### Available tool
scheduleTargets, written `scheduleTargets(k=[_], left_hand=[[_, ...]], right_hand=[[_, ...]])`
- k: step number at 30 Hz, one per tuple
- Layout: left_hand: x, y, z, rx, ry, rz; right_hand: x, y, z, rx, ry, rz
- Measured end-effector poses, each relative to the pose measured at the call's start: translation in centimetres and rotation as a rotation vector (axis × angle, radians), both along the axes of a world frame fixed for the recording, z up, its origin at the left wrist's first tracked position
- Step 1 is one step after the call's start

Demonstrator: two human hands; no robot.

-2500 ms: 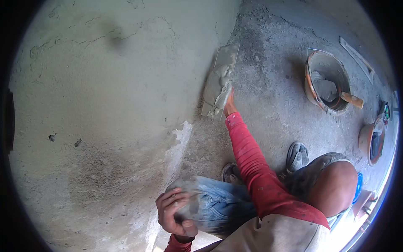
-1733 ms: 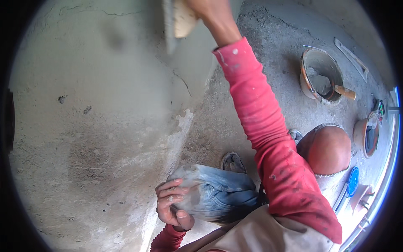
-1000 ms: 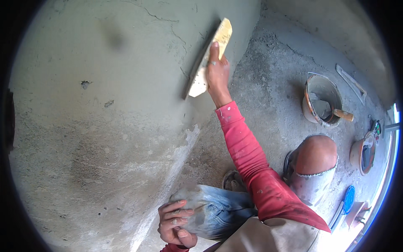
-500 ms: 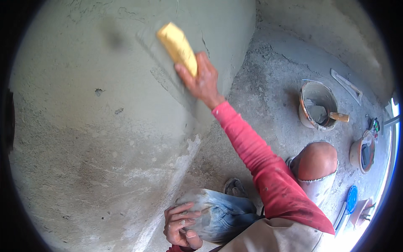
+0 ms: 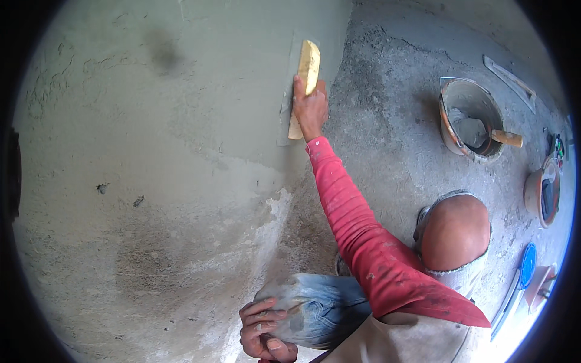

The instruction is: The person scoops plaster from a bucket with a trowel and applies it to a wall using a large trowel, smoothing the surface in repeated strokes. The person kneels on the floor and works on a single wall section, periodically reloading the trowel from the bucket.

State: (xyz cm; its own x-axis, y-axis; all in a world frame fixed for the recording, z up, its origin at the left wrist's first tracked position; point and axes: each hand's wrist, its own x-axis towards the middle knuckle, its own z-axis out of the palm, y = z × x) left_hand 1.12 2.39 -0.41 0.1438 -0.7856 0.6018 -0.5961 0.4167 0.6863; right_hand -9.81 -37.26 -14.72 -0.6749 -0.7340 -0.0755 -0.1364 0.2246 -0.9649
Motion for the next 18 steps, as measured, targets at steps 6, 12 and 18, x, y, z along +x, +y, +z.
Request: scheduleTargets(k=[6, 12, 18], left_hand=[[-1.1, -0.7, -0.5, -0.028, 0.023, 0.038], [-0.3, 1.4, 0.8, 0.055, -0.06, -0.017], [-1.1, 0.4, 0.2, 0.046, 0.033, 0.054]], right_hand=[[4.2, 5.6, -16.8, 0.173, -0.311, 0.014], [2.9, 3.8, -5.6, -0.136, -0.79, 0.056], [0.8, 2.2, 22.4, -0.685, -0.53, 0.303]])
